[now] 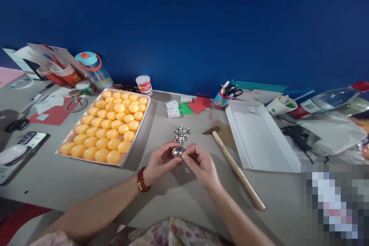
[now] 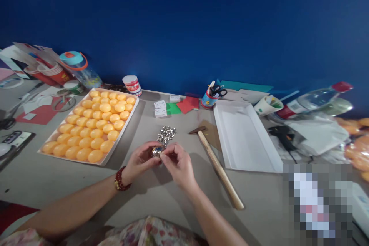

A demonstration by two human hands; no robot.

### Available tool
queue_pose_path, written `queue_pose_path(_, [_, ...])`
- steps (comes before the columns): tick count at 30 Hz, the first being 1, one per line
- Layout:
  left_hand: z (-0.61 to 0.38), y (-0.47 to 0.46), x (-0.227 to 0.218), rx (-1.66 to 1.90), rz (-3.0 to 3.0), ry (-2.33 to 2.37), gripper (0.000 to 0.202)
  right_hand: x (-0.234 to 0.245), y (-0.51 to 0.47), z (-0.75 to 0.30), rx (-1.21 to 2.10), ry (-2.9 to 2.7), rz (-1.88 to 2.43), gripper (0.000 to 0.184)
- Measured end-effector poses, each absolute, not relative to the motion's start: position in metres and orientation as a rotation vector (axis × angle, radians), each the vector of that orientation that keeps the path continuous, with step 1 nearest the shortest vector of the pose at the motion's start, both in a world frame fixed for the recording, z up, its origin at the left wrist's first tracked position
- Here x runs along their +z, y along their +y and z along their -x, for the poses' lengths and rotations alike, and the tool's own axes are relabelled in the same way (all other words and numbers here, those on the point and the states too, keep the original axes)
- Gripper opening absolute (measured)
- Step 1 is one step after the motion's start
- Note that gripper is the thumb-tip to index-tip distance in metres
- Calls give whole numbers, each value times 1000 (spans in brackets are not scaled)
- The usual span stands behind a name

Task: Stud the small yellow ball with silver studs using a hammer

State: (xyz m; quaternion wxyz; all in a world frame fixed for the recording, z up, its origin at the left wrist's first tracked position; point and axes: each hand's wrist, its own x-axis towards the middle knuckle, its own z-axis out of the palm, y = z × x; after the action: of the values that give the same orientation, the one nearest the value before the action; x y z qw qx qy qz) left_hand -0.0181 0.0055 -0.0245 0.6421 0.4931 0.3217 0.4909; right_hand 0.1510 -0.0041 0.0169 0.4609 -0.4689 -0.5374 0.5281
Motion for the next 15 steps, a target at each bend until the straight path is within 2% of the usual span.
queue_pose_path(15, [20,6,-23,1083,-999,592,40,18,-6,-153,1545,-1085,1101,26])
